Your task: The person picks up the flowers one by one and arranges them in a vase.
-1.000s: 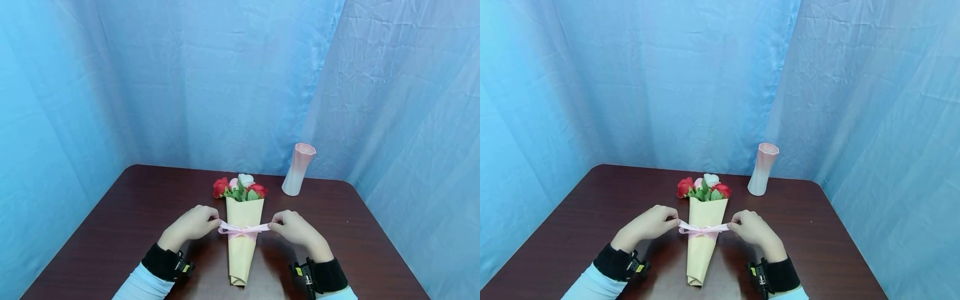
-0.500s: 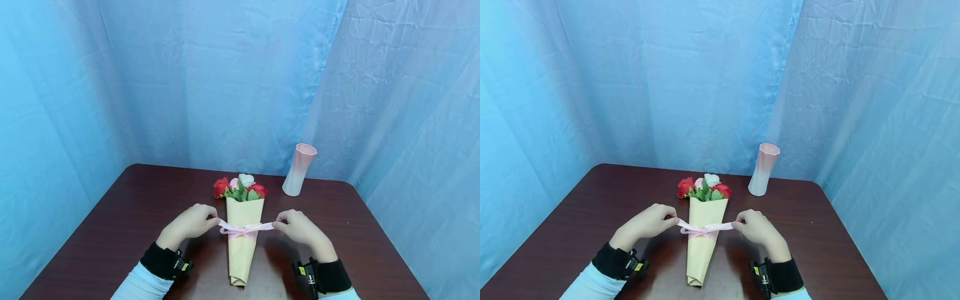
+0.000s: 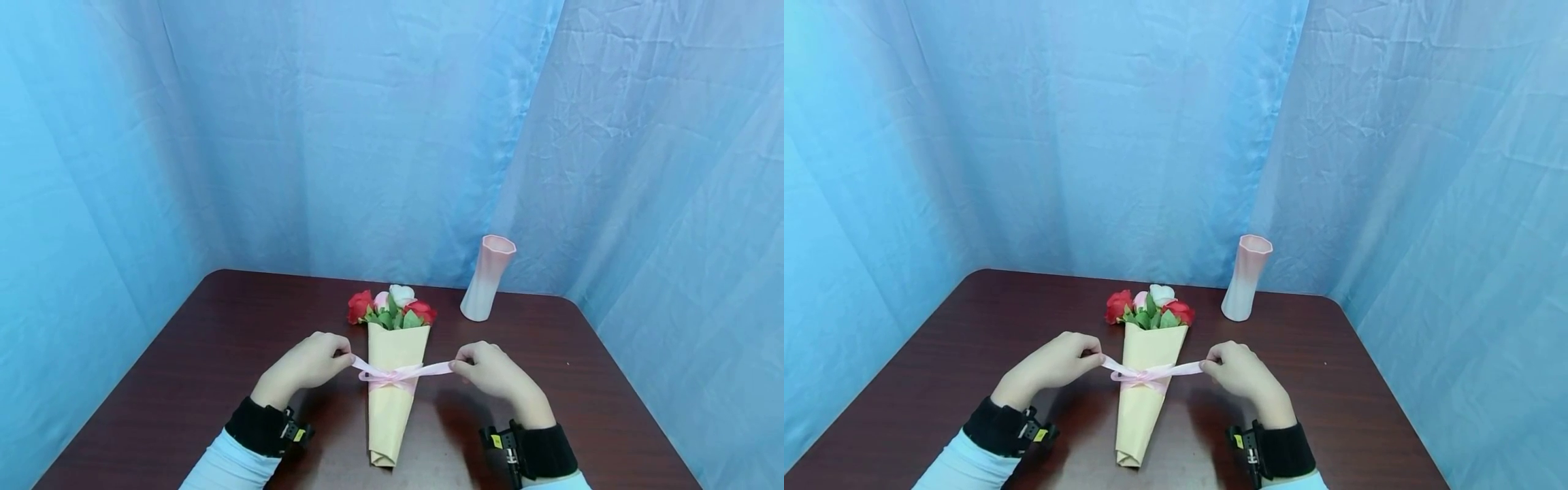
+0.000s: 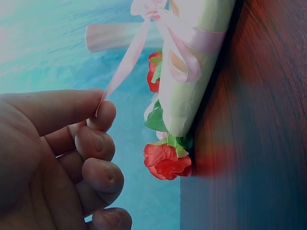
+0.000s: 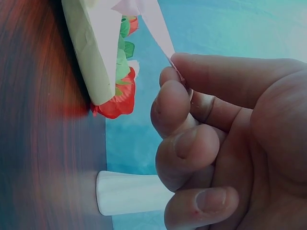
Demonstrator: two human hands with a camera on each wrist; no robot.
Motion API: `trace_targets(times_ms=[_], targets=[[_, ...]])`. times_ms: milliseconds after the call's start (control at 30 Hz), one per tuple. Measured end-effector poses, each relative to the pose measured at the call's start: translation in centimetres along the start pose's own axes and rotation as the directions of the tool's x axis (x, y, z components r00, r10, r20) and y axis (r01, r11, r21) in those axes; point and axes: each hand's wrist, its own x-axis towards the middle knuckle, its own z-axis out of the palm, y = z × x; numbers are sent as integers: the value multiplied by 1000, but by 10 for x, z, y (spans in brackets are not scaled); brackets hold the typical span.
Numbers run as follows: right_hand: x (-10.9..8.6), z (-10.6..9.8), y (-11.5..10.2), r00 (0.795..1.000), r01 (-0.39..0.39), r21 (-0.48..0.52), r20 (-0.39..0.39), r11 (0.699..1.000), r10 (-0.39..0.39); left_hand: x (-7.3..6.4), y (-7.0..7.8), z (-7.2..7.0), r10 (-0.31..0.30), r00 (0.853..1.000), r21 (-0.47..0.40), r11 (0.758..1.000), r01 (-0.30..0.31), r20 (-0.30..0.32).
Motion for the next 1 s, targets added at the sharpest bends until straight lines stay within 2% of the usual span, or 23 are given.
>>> trace_targets(times_ms=[1000], targets=[[-9,-14,13,997,-68,9,-23,998,68,-3,-6,-4,-31,999,-22,999,32,22]])
